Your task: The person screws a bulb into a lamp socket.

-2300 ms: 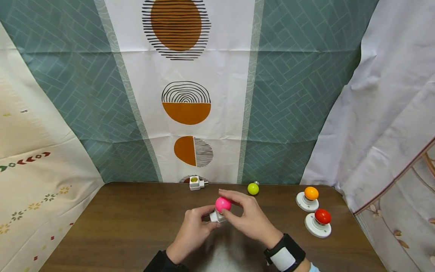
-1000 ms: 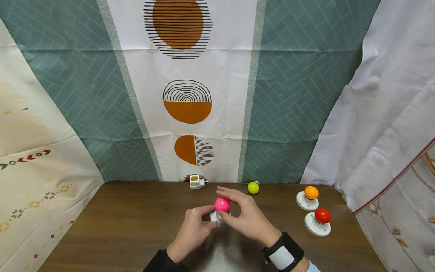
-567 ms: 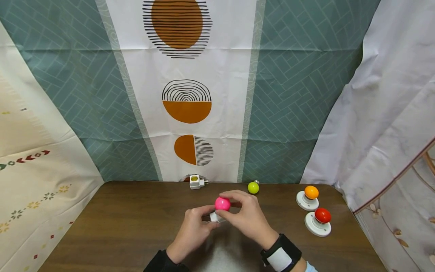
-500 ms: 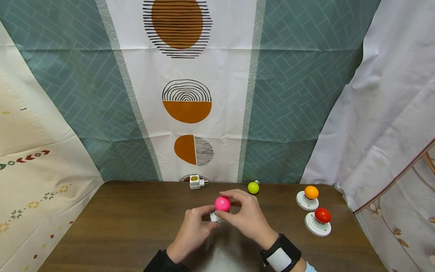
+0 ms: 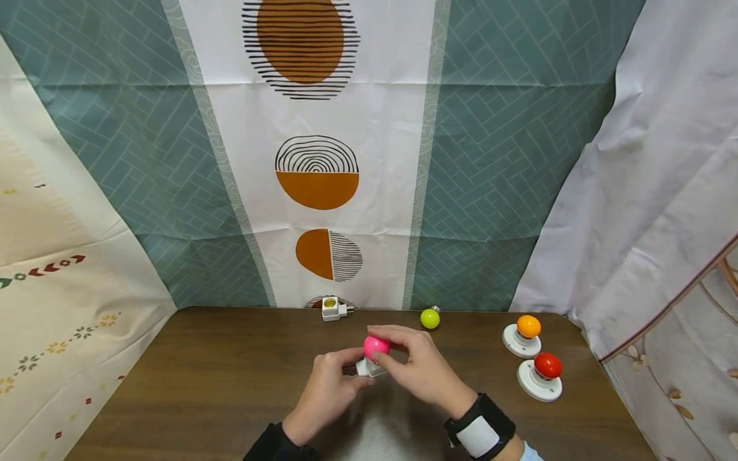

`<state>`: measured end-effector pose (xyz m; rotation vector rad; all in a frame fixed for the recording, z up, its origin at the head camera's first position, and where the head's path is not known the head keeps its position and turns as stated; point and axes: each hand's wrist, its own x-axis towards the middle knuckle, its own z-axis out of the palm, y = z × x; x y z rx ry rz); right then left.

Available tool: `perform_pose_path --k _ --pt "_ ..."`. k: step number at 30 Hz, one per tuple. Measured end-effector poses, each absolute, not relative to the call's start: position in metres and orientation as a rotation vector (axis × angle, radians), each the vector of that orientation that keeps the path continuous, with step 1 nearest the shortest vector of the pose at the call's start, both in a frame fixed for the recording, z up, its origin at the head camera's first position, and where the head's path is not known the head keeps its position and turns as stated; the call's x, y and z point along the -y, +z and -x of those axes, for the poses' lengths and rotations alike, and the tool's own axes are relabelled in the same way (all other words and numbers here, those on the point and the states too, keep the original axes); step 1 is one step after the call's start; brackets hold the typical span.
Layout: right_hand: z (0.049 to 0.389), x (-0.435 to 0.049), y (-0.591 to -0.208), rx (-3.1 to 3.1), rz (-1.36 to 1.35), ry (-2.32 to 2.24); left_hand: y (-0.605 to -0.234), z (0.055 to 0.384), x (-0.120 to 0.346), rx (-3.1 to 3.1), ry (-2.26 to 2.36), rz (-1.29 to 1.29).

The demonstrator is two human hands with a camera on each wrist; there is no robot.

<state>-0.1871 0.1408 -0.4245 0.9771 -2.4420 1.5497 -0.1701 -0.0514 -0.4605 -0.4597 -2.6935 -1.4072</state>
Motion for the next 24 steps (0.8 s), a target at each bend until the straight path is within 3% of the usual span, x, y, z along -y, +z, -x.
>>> perform_pose_path --k 11,24 --pt "0.168 -0.130 -0.405 2.349 -0.719 1.565 -0.463 0.170 0.050 2.660 -1.406 0.437" --pt "0.183 -0.140 -0.426 2.424 -0.924 1.507 -0.463 0.171 0.051 2.683 -1.381 0.436"
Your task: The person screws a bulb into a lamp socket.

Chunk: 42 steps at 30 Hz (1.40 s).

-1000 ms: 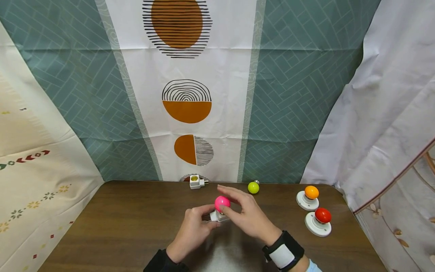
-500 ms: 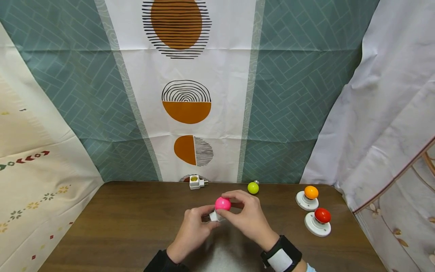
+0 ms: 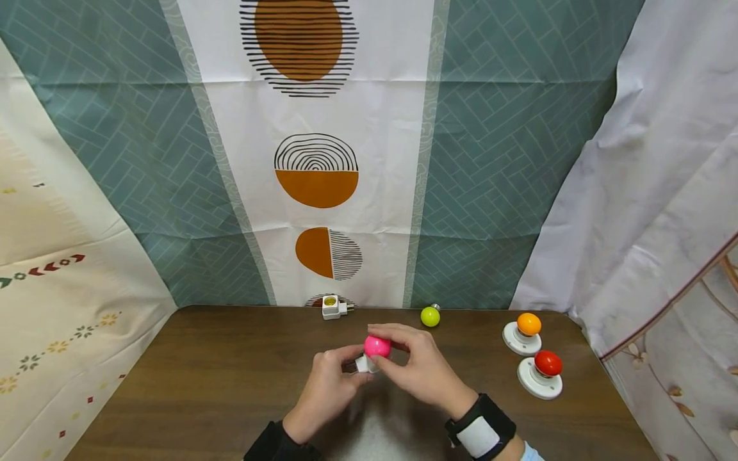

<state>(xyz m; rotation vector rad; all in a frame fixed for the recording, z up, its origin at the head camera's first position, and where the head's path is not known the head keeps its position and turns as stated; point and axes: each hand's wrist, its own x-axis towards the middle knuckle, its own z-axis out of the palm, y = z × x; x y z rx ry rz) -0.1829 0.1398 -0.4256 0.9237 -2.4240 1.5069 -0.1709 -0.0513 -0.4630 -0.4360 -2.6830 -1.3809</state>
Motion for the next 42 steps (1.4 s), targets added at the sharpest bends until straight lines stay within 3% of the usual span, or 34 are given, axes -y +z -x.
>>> perform_pose_path --k 10,21,37,42 --pt "0.165 -0.128 -0.396 2.414 -0.688 1.534 -0.464 0.171 0.051 2.684 -1.406 0.431" --pt "0.185 -0.142 -0.419 2.471 -0.936 1.371 -0.464 0.172 0.051 2.696 -1.391 0.432" --pt "0.183 -0.136 -0.426 2.425 -0.646 1.443 -0.464 0.170 0.049 2.672 -1.396 0.431" --pt "0.183 -0.137 -0.424 2.492 -0.698 1.393 -0.465 0.171 0.050 2.659 -1.381 0.441"
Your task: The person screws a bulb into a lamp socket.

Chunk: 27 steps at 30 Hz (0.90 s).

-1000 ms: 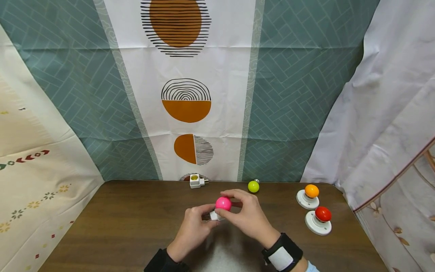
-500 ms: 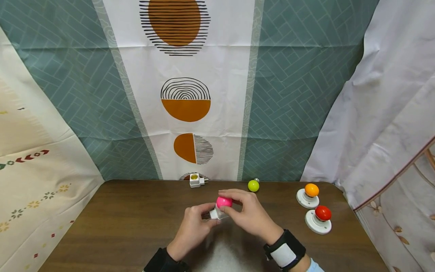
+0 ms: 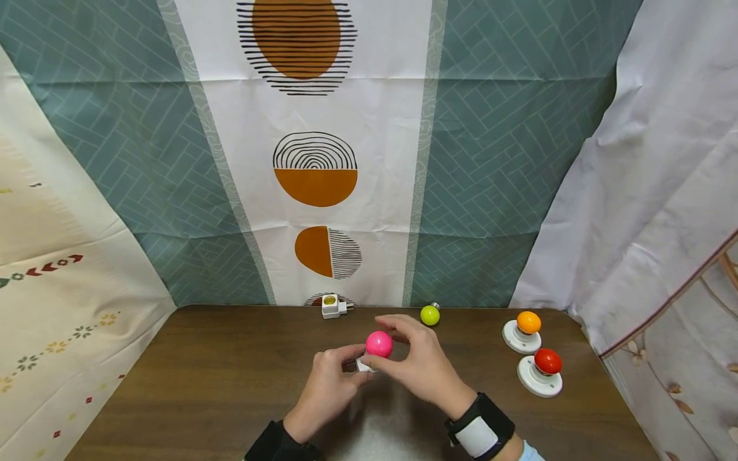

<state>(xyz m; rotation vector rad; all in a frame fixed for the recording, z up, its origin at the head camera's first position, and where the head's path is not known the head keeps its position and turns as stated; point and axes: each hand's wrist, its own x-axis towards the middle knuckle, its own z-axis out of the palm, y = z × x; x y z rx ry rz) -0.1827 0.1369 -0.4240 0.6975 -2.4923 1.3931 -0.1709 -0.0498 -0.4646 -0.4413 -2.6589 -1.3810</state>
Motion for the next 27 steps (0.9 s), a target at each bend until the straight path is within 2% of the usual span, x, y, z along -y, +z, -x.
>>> perform_pose_path --k 7,19,27 --pt "0.184 -0.142 -0.419 2.503 -0.900 1.418 -0.465 0.173 0.052 2.677 -1.388 0.437" --pt "0.173 -0.128 -0.407 2.415 -0.694 1.511 -0.465 0.172 0.051 2.662 -1.384 0.439" --pt "0.184 -0.142 -0.417 2.521 -0.945 1.423 -0.464 0.171 0.052 2.676 -1.375 0.458"
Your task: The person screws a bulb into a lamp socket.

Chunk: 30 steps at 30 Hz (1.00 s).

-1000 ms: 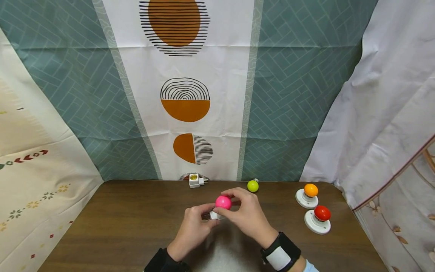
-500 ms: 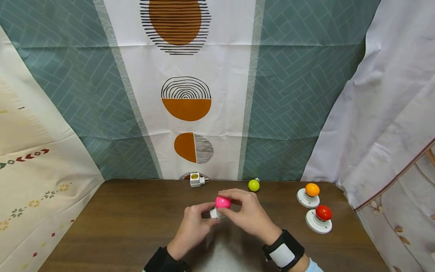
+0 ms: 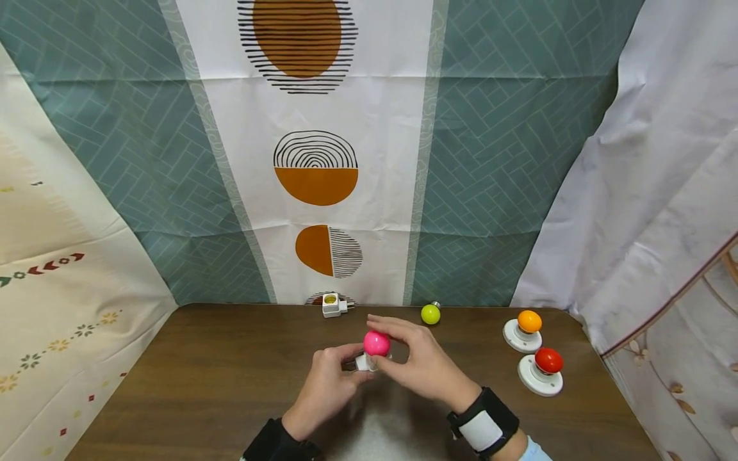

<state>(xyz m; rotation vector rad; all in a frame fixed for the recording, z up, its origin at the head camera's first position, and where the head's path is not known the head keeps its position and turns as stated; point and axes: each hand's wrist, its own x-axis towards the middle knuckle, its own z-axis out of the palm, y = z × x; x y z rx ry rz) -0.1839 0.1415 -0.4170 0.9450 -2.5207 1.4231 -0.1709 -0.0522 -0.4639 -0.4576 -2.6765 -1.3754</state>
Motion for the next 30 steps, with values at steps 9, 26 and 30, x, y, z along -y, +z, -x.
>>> perform_pose_path --k 9,26,30 --pt "0.174 -0.135 -0.408 2.478 -0.595 1.586 -0.461 0.168 0.051 2.675 -1.391 0.398" --pt "0.186 -0.145 -0.415 2.580 -0.910 1.437 -0.465 0.171 0.052 2.696 -1.391 0.482" --pt "0.191 -0.148 -0.414 2.616 -0.950 1.485 -0.465 0.172 0.053 2.700 -1.405 0.484"
